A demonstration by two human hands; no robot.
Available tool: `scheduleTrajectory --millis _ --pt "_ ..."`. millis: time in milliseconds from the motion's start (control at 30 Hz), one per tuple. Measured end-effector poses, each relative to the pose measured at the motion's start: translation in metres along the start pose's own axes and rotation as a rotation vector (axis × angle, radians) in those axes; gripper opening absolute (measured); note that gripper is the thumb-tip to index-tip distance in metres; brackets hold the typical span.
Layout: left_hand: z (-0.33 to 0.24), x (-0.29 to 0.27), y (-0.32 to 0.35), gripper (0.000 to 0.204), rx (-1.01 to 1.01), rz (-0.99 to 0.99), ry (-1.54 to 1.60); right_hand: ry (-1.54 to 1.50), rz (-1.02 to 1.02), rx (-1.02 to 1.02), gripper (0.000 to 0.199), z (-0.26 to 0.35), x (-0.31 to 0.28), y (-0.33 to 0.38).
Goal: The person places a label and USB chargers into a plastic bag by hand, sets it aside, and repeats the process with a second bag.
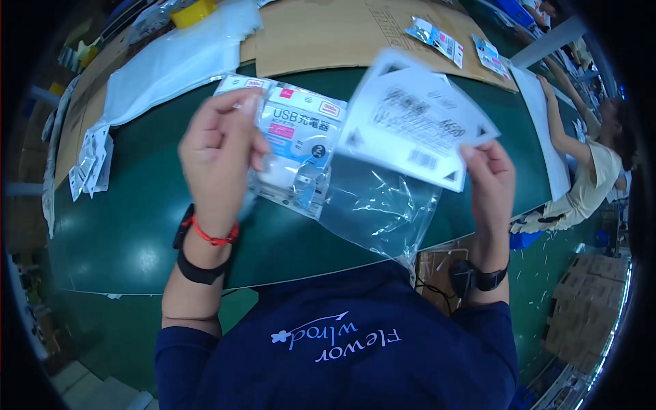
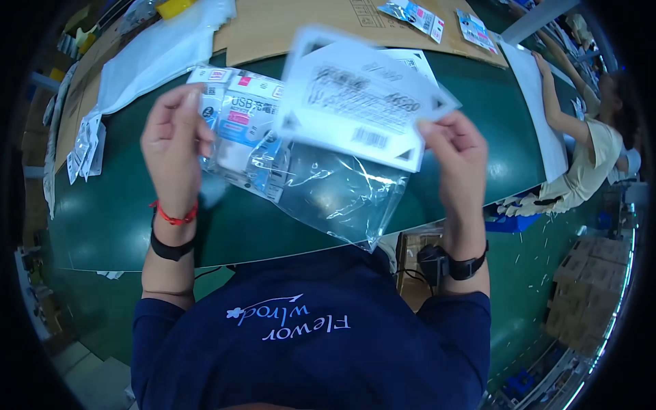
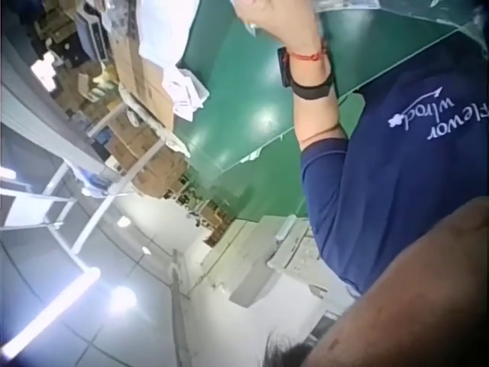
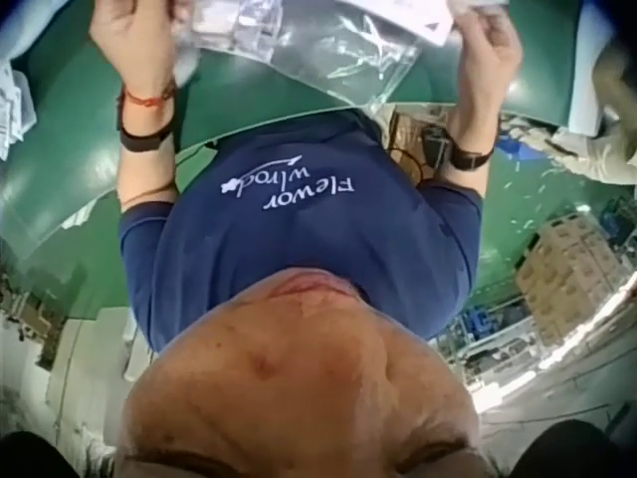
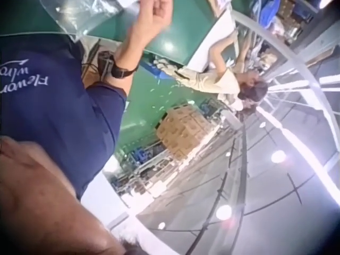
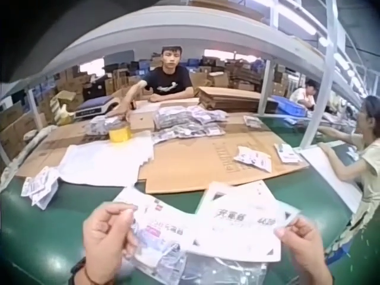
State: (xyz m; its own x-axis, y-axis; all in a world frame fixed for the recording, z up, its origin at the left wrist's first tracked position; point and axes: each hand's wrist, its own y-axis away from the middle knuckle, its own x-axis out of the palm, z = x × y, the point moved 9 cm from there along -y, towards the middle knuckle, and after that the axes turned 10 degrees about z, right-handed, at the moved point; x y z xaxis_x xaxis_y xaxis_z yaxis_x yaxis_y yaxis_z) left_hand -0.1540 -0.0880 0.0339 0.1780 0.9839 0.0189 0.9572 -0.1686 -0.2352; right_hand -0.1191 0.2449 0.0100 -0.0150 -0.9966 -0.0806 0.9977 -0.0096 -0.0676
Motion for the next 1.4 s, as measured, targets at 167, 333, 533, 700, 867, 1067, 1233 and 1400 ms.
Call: scheduleTrajectory --millis 167,333,533,700,867,1067,1233,1400 --pt "-0.008 -0.058 -0.002 0.022 0.142 -0.186 -0.152 -0.008 -0.227 0.049 0.006 -0.021 -0.121 0.046" --pt "0.000 -0.118 0.004 0.024 0.255 -0.402 -0.419 0.095 -0.040 0.456 0.008 -0.046 -0.134 0.103" --pt "0.036 -0.141 -0.003 0.029 -0.028 -0.353 -0.371 -0.071 0.102 0.534 0.009 -0.066 -0.061 0.095" --pt "0.075 -0.127 -0.011 0.035 -0.242 -0.110 -0.170 -0.195 0.273 0.529 0.008 -0.070 0.009 0.057" --pt "0.074 -0.119 -0.008 0.036 -0.241 -0.091 -0.132 -0.214 0.307 0.520 0.015 -0.068 0.052 0.041" --pt "0.072 -0.121 -0.008 0.038 -0.259 -0.101 -0.140 -0.138 0.304 0.492 0.020 -0.065 0.012 0.039" --pt "0.072 -0.119 -0.009 0.040 -0.262 -0.075 -0.133 -0.191 0.327 0.486 0.022 -0.072 0.015 0.040" --pt "0.074 -0.119 -0.007 0.040 -0.264 -0.091 -0.162 -0.188 0.330 0.459 0.020 -0.069 0.019 0.031"
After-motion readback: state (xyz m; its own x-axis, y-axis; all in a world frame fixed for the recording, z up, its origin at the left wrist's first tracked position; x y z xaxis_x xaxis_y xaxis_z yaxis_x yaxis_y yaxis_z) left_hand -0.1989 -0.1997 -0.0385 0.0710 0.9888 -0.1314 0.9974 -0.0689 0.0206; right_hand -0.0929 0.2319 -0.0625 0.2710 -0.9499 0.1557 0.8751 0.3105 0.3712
